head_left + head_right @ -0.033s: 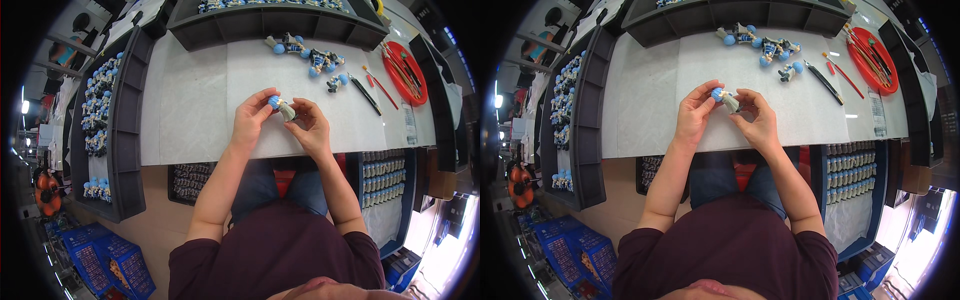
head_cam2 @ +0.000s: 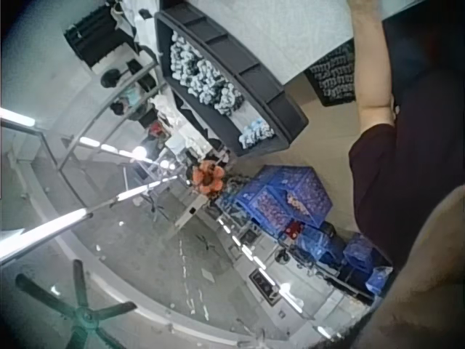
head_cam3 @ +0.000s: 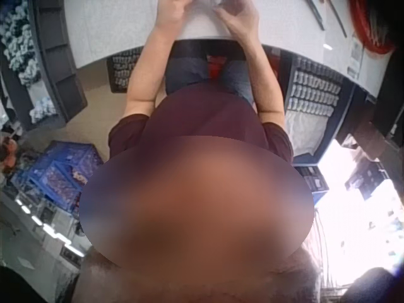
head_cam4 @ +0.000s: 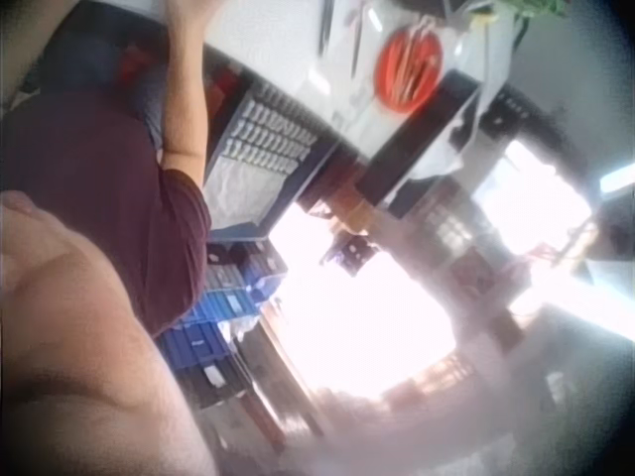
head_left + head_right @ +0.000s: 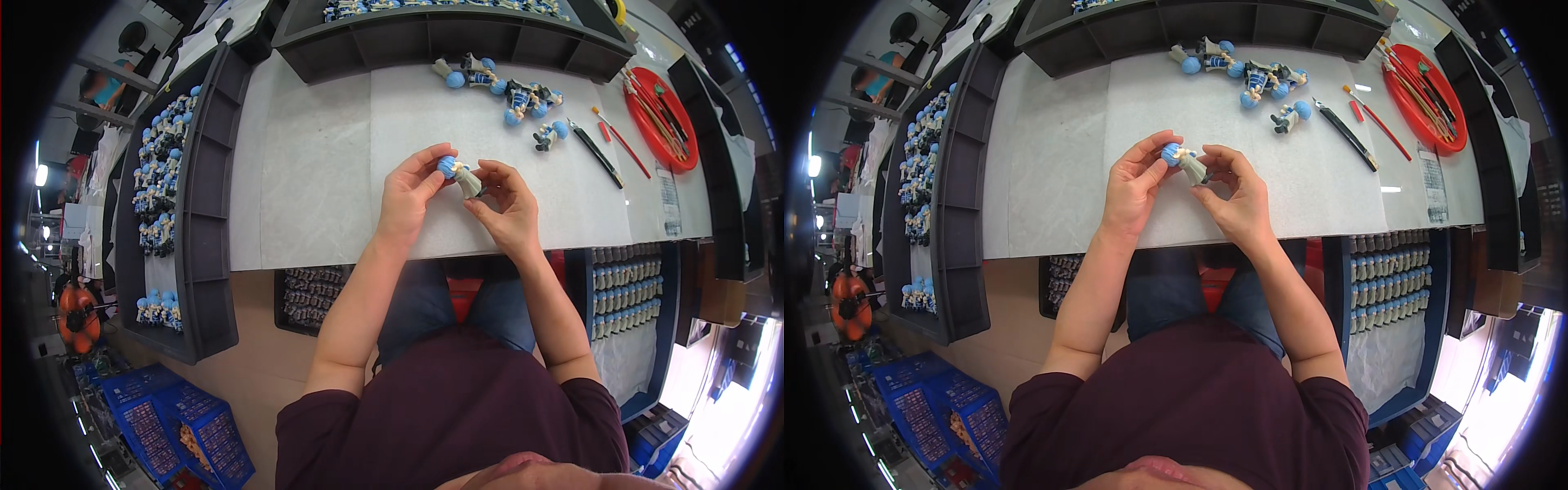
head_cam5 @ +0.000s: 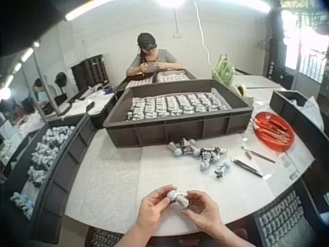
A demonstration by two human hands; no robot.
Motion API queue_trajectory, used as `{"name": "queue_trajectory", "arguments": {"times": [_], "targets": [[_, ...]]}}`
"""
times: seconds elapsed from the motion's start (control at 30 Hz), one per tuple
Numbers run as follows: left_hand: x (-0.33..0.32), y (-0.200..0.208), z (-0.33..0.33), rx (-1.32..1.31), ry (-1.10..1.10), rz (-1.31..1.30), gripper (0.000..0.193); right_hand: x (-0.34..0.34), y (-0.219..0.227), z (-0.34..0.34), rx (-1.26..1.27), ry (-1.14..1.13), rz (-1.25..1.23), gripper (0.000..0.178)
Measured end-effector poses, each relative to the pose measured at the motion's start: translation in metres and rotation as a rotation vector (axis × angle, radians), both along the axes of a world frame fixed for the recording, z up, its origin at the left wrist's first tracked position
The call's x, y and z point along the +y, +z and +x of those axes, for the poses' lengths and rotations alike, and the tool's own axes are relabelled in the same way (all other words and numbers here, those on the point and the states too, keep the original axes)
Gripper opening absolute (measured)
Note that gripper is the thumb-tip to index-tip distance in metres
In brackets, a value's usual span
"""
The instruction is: The person assembles small blue and white toy figures by hand at a workbench. They pick up a body and a head, connect them, and place the completed figure into a blue tray. The process is repeated for multiple figures.
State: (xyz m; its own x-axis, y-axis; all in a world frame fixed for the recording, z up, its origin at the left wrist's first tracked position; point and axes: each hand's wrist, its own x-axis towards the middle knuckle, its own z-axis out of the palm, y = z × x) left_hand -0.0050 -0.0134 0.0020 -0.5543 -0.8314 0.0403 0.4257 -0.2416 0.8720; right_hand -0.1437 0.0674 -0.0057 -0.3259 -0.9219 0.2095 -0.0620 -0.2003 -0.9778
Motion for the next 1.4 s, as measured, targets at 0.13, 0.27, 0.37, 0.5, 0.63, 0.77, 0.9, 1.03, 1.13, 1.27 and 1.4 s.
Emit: {"name": "queue_trajectory", "arguments": {"times": [0.13,0.27,0.37,0.5,0.63,0.77,0.9,1.03,1.13,1.27,1.4], "targets": [[0.000,0.001,-0.001,-0.003,-0.003,0.003,0.032,0.000,-0.001,-0.001,0.017,-0.008,0.004,0.050],[0.000,0.003,-0.001,0.000,-0.006,0.005,0.032,-0.001,-0.002,-0.002,0.024,-0.014,-0.013,0.049],[0.001,0.003,-0.002,0.000,-0.003,0.009,0.032,0.000,-0.002,-0.002,0.024,-0.013,-0.016,0.049],[0.001,0.002,0.000,0.010,0.009,0.009,0.033,0.000,-0.001,0.001,0.049,-0.020,-0.018,0.047],[0.002,0.004,0.003,0.002,0.009,0.008,0.034,0.000,-0.001,0.003,0.086,-0.041,-0.037,0.047],[0.002,0.005,-0.001,-0.043,-0.008,-0.063,0.036,0.000,0.003,0.005,0.028,-0.071,-0.030,0.040],[0.005,0.004,-0.004,-0.078,-0.058,-0.179,0.038,0.007,0.010,0.000,0.072,-0.125,-0.048,0.029],[0.010,-0.001,-0.005,-0.164,-0.082,-0.149,0.037,0.046,0.008,-0.032,-0.026,-0.249,-0.112,0.032],[0.012,-0.006,-0.007,-0.254,-0.069,-0.225,0.035,0.115,0.003,-0.078,0.061,-0.552,-0.065,0.033],[0.011,-0.004,-0.009,-0.304,-0.097,-0.221,0.033,0.234,-0.037,-0.145,-0.060,-1.002,0.013,0.031],[0.010,-0.002,-0.009,-0.363,-0.054,-0.220,0.031,0.350,-0.073,-0.168,0.085,-1.194,0.536,0.030]]}}
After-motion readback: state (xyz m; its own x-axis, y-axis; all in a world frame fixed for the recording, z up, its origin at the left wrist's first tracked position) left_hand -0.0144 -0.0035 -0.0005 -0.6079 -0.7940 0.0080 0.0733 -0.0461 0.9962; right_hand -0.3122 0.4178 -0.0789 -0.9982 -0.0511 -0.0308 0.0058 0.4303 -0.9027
